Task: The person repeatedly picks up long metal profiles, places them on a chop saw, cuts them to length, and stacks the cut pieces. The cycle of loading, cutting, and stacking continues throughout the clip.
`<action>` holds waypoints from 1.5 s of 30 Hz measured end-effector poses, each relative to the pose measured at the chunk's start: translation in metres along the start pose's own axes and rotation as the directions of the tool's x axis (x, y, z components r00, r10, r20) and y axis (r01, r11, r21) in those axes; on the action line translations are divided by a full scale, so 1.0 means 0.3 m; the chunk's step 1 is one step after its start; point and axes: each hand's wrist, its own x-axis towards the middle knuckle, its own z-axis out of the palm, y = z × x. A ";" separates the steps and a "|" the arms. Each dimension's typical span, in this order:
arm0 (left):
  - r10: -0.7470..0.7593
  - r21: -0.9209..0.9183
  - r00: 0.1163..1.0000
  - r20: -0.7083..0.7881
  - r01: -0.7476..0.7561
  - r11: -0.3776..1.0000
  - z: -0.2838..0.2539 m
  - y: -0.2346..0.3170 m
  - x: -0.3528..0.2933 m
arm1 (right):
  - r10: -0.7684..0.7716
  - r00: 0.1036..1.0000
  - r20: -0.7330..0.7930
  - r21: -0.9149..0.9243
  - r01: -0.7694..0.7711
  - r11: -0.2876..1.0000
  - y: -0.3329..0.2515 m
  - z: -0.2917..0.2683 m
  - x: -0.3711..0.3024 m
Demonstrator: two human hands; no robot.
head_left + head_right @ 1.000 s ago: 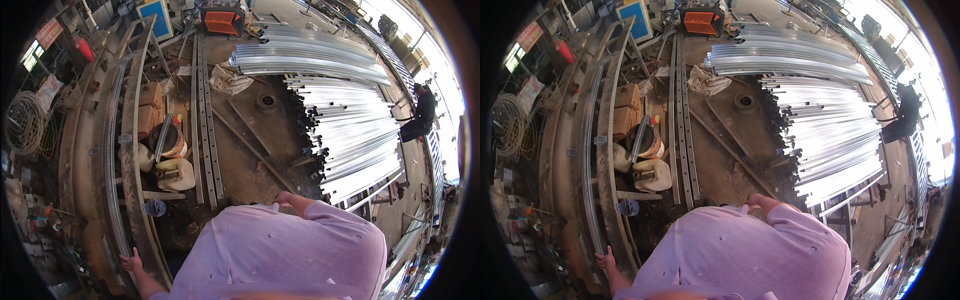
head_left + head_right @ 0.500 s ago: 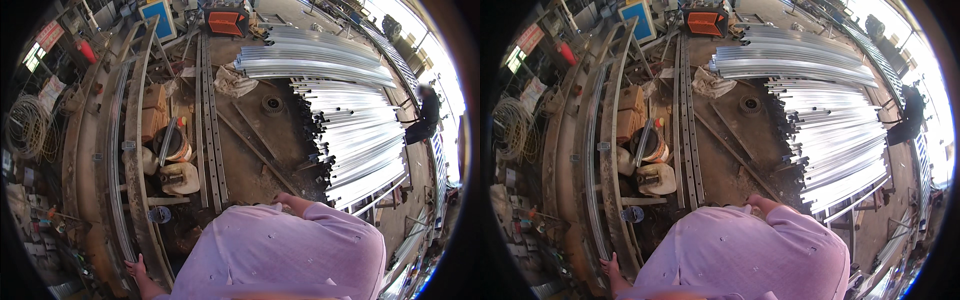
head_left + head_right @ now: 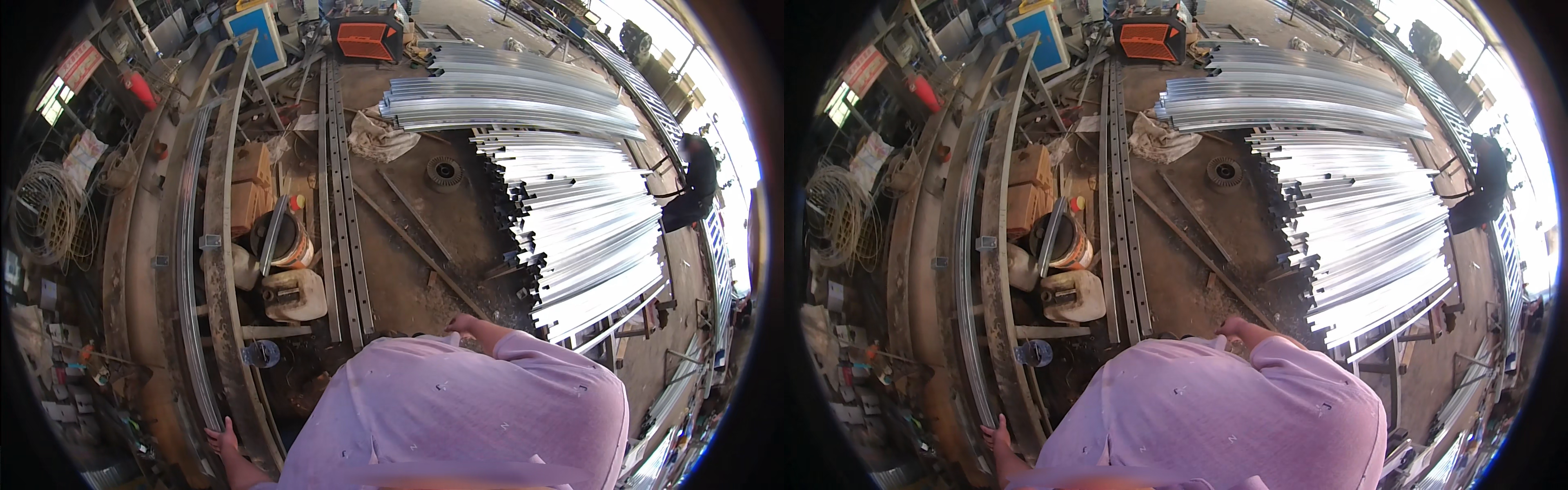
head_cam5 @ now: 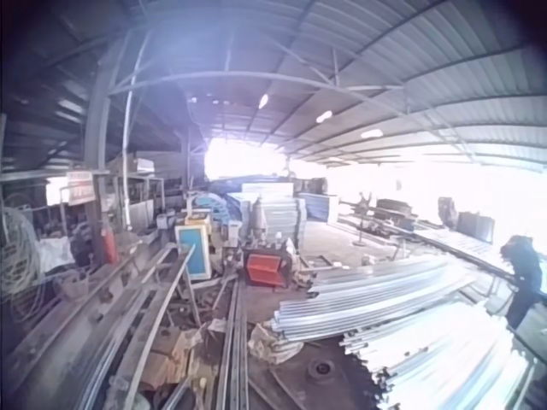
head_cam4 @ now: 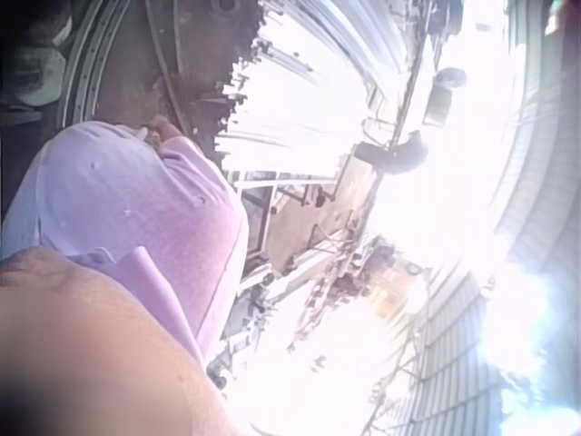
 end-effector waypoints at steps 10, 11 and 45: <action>-0.013 -0.017 1.000 -0.019 0.013 1.000 0.008 -0.018 0.020 | 0.009 1.000 0.003 -0.011 -0.009 1.000 -0.011 0.000 -0.025; -0.028 -0.022 1.000 -0.004 0.028 0.999 0.006 -0.017 0.020 | 0.008 1.000 -0.005 -0.010 -0.008 1.000 -0.012 -0.002 -0.026; 0.041 -0.044 0.999 0.004 -0.041 0.998 -0.012 -0.019 0.006 | 0.011 1.000 0.029 0.042 -0.012 0.999 0.002 0.043 0.012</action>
